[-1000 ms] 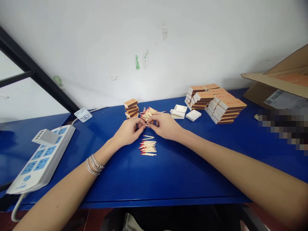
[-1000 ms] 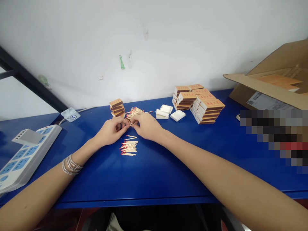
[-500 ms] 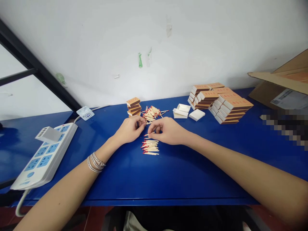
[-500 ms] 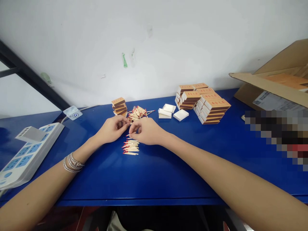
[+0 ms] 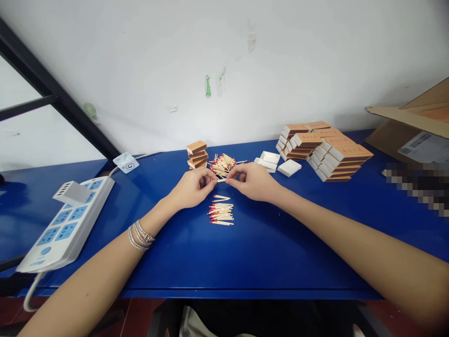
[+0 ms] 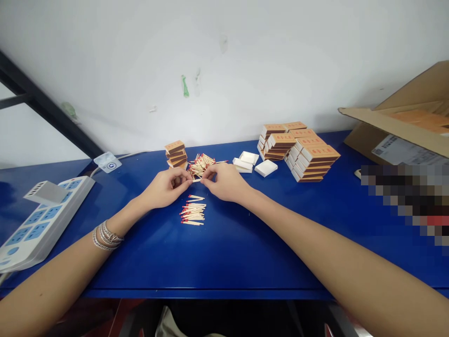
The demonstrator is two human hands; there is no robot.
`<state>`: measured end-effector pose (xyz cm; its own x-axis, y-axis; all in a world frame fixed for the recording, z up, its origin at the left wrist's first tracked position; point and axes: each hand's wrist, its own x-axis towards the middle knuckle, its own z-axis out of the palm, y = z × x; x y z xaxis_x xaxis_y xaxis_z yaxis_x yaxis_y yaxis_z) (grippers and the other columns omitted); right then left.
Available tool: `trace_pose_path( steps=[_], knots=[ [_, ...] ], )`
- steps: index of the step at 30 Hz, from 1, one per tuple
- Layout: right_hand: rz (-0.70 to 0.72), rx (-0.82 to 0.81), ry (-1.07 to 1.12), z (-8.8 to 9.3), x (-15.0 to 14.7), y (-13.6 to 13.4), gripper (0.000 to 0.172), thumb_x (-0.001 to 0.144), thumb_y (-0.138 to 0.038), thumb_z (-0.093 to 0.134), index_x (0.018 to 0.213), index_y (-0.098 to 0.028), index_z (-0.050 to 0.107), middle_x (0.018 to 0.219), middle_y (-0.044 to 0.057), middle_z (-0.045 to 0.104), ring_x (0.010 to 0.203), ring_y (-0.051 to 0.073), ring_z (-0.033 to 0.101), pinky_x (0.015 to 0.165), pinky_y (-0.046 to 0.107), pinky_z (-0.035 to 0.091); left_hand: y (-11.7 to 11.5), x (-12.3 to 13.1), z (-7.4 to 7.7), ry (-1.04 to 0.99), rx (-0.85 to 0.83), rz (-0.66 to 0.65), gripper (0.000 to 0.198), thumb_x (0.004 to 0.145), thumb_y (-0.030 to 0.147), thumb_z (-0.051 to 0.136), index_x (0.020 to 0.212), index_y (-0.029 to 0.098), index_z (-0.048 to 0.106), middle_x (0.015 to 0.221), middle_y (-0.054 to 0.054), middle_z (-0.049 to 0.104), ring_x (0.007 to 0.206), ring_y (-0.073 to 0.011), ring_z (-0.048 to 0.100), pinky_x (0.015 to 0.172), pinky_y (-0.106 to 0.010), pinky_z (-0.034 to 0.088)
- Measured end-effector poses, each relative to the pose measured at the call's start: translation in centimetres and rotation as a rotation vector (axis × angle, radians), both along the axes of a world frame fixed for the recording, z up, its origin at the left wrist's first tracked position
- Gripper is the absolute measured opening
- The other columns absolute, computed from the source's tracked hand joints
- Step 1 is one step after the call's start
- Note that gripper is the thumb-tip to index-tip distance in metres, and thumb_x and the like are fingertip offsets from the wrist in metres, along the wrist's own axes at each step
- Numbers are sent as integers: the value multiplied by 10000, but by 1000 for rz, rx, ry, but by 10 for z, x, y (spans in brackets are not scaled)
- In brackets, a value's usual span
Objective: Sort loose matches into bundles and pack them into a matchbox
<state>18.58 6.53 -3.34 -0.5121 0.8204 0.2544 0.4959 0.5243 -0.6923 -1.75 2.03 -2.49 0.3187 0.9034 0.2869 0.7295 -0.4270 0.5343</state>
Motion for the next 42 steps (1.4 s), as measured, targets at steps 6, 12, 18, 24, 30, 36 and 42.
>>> trace_pose_path(
  steps=[6, 12, 18, 24, 30, 36, 42],
  knots=[
    [42, -71, -99, 10, 9, 5, 102, 747, -227, 643, 735, -163, 723, 635, 7, 659, 535, 102, 520, 553, 243, 402, 2, -2, -1, 2, 4, 25, 130, 834, 261, 559, 868, 159, 632, 661, 20, 602, 502, -68, 470, 540, -219, 412],
    [263, -183, -117, 16, 11, 0, 111, 730, -277, 680, 728, -178, 729, 628, -4, 658, 548, 100, 532, 539, 231, 402, 2, -3, 0, 8, 12, 23, 133, 839, 265, 556, 868, 158, 630, 658, 20, 601, 496, -67, 465, 533, -217, 409],
    [76, -70, -20, 3, 4, -1, 174, 743, -329, 677, 806, -167, 687, 674, 4, 662, 542, 95, 529, 550, 236, 407, 1, -3, 1, 13, -7, -21, 126, 825, 249, 566, 876, 165, 645, 692, 13, 605, 502, -65, 469, 536, -216, 411],
    [48, -7, 4, -8, -2, 0, 127, 789, -270, 604, 800, -176, 689, 666, 2, 659, 547, 99, 529, 583, 247, 416, 2, -3, 0, 26, -16, -38, 130, 826, 256, 571, 879, 175, 657, 714, 11, 603, 519, -66, 474, 547, -215, 414],
    [64, -45, -98, 5, 6, 4, 91, 756, -218, 625, 739, -165, 696, 661, 14, 666, 549, 105, 542, 554, 239, 418, 4, -5, -2, 104, -8, -37, 204, 810, 264, 603, 988, 188, 670, 768, 5, 610, 529, -71, 476, 570, -237, 420],
    [256, -171, -127, 15, 10, -2, 111, 751, -264, 649, 740, -178, 718, 647, 9, 669, 550, 106, 553, 522, 225, 418, 3, -5, -1, 126, -12, -42, 206, 808, 245, 585, 987, 186, 668, 768, 0, 606, 536, -80, 483, 571, -243, 427],
    [124, -47, -78, 1, 3, -3, 109, 767, -264, 644, 764, -172, 703, 662, 5, 667, 546, 102, 535, 554, 240, 409, 2, -4, 1, 132, -16, -47, 167, 795, 211, 578, 929, 186, 674, 774, -2, 610, 555, -81, 501, 589, -243, 433]
  ],
)
